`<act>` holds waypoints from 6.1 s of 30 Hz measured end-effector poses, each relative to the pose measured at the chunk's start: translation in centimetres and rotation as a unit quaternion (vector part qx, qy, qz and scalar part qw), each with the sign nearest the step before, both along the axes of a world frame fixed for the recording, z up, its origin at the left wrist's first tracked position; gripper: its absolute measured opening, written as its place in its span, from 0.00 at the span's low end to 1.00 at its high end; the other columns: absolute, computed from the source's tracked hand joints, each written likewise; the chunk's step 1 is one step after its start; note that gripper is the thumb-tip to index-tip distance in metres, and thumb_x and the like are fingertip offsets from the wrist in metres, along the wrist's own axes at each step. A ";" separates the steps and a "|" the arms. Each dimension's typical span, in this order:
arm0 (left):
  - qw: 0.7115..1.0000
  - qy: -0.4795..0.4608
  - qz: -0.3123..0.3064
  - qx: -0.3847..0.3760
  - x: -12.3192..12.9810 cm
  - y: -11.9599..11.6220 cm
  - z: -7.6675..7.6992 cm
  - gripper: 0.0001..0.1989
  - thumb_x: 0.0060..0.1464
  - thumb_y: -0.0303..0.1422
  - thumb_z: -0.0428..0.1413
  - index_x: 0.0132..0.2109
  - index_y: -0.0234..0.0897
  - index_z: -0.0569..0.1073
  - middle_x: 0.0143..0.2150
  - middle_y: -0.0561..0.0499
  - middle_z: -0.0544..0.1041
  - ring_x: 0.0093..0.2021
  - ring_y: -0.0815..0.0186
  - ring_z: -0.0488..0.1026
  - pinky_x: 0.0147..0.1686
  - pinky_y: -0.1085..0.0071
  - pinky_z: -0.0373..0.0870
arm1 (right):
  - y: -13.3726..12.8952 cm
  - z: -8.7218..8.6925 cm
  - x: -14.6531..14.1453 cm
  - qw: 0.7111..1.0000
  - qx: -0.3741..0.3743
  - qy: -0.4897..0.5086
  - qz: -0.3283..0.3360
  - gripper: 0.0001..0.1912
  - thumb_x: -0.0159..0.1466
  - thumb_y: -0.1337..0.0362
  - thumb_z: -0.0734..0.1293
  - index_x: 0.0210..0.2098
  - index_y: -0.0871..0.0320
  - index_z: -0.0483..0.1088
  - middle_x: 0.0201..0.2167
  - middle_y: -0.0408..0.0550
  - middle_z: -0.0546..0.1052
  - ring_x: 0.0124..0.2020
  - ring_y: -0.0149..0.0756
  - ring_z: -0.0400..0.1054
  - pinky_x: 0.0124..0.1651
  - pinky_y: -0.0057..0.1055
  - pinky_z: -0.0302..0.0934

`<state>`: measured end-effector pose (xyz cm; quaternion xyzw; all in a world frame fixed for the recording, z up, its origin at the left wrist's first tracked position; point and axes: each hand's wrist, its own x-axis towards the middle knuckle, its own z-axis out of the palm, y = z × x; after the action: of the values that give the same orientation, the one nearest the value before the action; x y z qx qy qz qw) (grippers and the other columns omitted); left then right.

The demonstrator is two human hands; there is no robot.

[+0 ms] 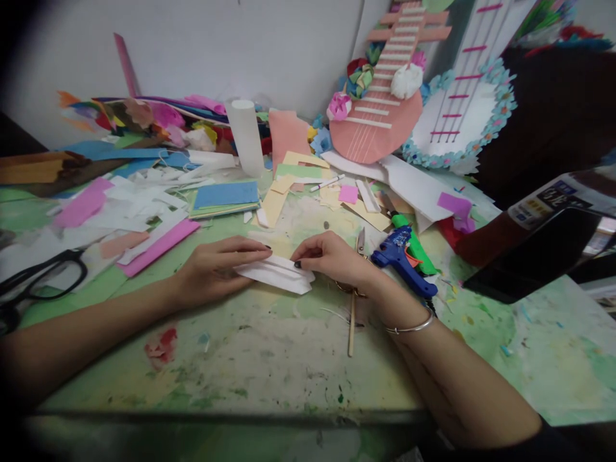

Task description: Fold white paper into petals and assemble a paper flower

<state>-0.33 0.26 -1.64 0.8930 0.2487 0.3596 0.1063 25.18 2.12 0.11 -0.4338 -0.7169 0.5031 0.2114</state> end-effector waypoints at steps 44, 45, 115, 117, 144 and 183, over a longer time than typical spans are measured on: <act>0.967 -0.026 0.088 -0.237 0.7 -0.3 1.0 0.06 0.52 0.32 0.59 0.30 0.35 0.75 0.34 0.49 0.75 0.34 0.67 0.72 0.33 0.71 0.68 | -1.0 0.6 -0.9 0.998 0.058 -0.016 0.035 0.10 0.61 0.63 0.64 0.36 0.61 0.75 0.29 0.46 0.75 0.27 0.28 0.62 0.29 0.25 0.55; 0.966 -0.027 0.093 -0.240 0.7 -0.3 1.0 0.06 0.52 0.33 0.59 0.29 0.34 0.75 0.34 0.49 0.75 0.34 0.67 0.71 0.33 0.72 0.68 | -1.0 0.6 -0.9 0.997 0.067 -0.013 0.034 0.12 0.63 0.61 0.63 0.36 0.61 0.75 0.28 0.45 0.74 0.27 0.27 0.61 0.28 0.25 0.54; 0.958 0.091 0.088 -0.258 0.6 0.6 1.2 0.05 0.54 0.31 0.56 0.33 0.34 0.73 0.28 0.53 0.71 0.29 0.71 0.65 0.30 0.73 0.58 | -1.8 0.6 -1.2 0.972 0.179 -0.152 0.016 0.07 0.59 0.63 0.66 0.37 0.58 0.72 0.29 0.45 0.76 0.28 0.31 0.66 0.29 0.27 0.56; 0.954 0.071 0.082 -0.279 0.4 0.6 1.3 0.05 0.54 0.31 0.55 0.33 0.34 0.73 0.28 0.54 0.71 0.28 0.72 0.64 0.29 0.74 0.58 | -1.8 0.4 -1.2 0.972 0.181 -0.150 0.022 0.08 0.60 0.63 0.66 0.39 0.58 0.73 0.29 0.45 0.76 0.28 0.31 0.66 0.29 0.27 0.56; 0.966 0.060 -0.013 -0.250 -0.8 0.1 2.3 0.14 0.53 0.35 0.59 0.45 0.32 0.76 0.37 0.45 0.79 0.32 0.69 0.72 0.33 0.73 0.67 | -2.3 -0.6 -1.9 0.973 0.215 -0.089 -0.012 0.11 0.57 0.66 0.65 0.36 0.56 0.79 0.29 0.46 0.79 0.27 0.32 0.68 0.31 0.30 0.60; 0.979 0.069 -0.039 -0.189 -0.5 0.0 1.7 0.03 0.51 0.31 0.61 0.33 0.39 0.80 0.35 0.47 0.79 0.34 0.66 0.74 0.37 0.69 0.68 | -3.0 0.1 -1.9 0.927 0.342 -0.098 0.118 0.12 0.57 0.72 0.63 0.36 0.58 0.77 0.33 0.49 0.75 0.33 0.33 0.67 0.35 0.29 0.58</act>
<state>-0.86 0.22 0.02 0.8883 0.2841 0.2394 0.2698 23.31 -0.83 0.23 -0.2948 -0.9087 0.2037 0.2143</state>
